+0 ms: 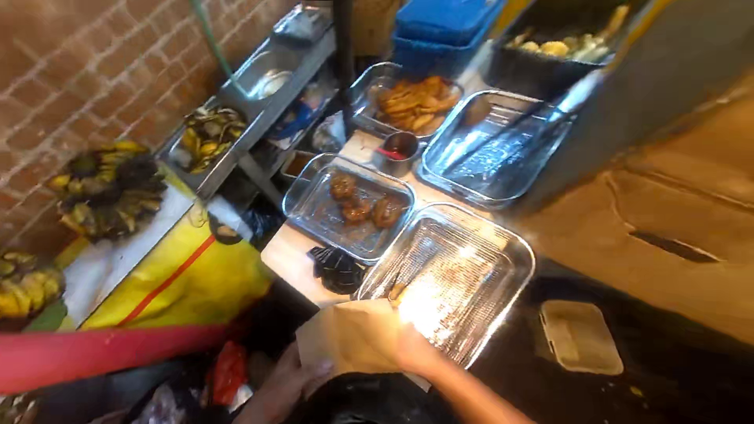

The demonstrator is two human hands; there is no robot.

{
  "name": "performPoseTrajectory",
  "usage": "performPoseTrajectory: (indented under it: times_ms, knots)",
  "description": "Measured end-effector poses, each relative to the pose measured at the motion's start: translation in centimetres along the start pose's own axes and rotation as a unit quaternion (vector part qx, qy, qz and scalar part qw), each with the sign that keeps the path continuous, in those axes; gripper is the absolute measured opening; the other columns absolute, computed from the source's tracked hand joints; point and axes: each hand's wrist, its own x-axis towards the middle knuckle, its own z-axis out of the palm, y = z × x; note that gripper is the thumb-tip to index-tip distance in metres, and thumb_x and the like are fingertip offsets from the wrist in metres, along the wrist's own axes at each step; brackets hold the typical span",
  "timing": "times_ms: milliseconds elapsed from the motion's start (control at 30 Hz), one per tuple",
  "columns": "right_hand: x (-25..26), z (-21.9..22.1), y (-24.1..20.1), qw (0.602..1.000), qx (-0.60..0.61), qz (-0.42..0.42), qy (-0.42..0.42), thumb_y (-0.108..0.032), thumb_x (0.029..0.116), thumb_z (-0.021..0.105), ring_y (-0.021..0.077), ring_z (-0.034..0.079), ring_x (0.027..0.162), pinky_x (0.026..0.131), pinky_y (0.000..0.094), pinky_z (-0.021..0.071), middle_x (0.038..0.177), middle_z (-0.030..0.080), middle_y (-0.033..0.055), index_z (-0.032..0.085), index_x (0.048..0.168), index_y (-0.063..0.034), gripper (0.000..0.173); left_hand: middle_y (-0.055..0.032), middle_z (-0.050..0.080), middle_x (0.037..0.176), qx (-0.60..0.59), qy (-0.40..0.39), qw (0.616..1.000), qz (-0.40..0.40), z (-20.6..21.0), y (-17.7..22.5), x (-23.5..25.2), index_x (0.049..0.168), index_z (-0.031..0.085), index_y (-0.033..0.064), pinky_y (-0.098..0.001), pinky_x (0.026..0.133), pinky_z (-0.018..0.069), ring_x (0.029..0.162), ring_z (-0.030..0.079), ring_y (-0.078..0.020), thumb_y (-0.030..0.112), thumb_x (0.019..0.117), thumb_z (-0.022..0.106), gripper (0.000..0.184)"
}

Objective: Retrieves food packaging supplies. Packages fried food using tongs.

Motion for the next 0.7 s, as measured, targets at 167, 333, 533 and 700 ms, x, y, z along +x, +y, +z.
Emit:
performPoseTrajectory:
  times_ms: [167, 333, 533, 700]
  knots:
    - [-1.2, 0.8, -2.3, 0.975, -0.177, 0.100, 0.090, -0.048, 0.0776, 0.080, 0.0262, 0.067, 0.115, 0.101, 0.0504, 0.0530, 0.119, 0.072, 0.0158, 0.066, 0.126, -0.0010, 0.069, -0.0158, 0.064, 0.130, 0.091, 0.067, 0.985, 0.131, -2.4, -0.9, 5.5, 0.144, 0.044, -0.0040, -0.0416, 0.100, 0.0567, 0.118, 0.065, -0.0236, 0.021, 0.0913, 0.070, 0.063]
    - [0.3, 3.0, -4.9, 0.955, -0.254, 0.121, 0.096, -0.050, 0.0840, 0.074, 0.0318, 0.059, 0.130, 0.112, 0.0514, 0.0441, 0.133, 0.065, 0.0200, 0.063, 0.133, -0.0019, 0.069, -0.0156, 0.070, 0.113, 0.058, -0.028, 0.983, 0.172, -6.2, -0.1, 9.7, 0.124, 0.058, -0.0064, -0.0404, 0.093, 0.0597, 0.104, 0.070, -0.0235, 0.017, 0.0967, 0.067, 0.037]
    - [4.3, 2.9, -3.2, 0.966, -0.053, 0.192, 0.167, -0.053, 0.0867, 0.075, 0.0165, 0.068, 0.092, 0.085, 0.0418, 0.0576, 0.098, 0.071, 0.0052, 0.070, 0.109, -0.0084, 0.050, -0.0145, 0.068, 0.121, -0.084, -0.116, 0.988, 0.057, -15.6, 3.8, 13.3, 0.137, 0.050, 0.0018, -0.0501, 0.093, 0.0602, 0.108, 0.070, -0.0265, 0.017, 0.1024, 0.058, 0.039]
    - [7.1, -0.3, 2.3, 0.831, -0.230, 0.373, 0.343, -0.048, 0.0913, 0.074, 0.0432, 0.070, 0.099, 0.088, 0.0689, 0.0536, 0.110, 0.071, 0.0226, 0.051, 0.143, -0.0049, 0.071, -0.0129, 0.069, 0.122, -0.123, -0.077, 0.989, 0.017, -22.6, 6.3, 16.7, 0.147, 0.044, 0.0068, -0.0481, 0.088, 0.0620, 0.108, 0.071, -0.0247, 0.029, 0.1067, 0.050, 0.046]
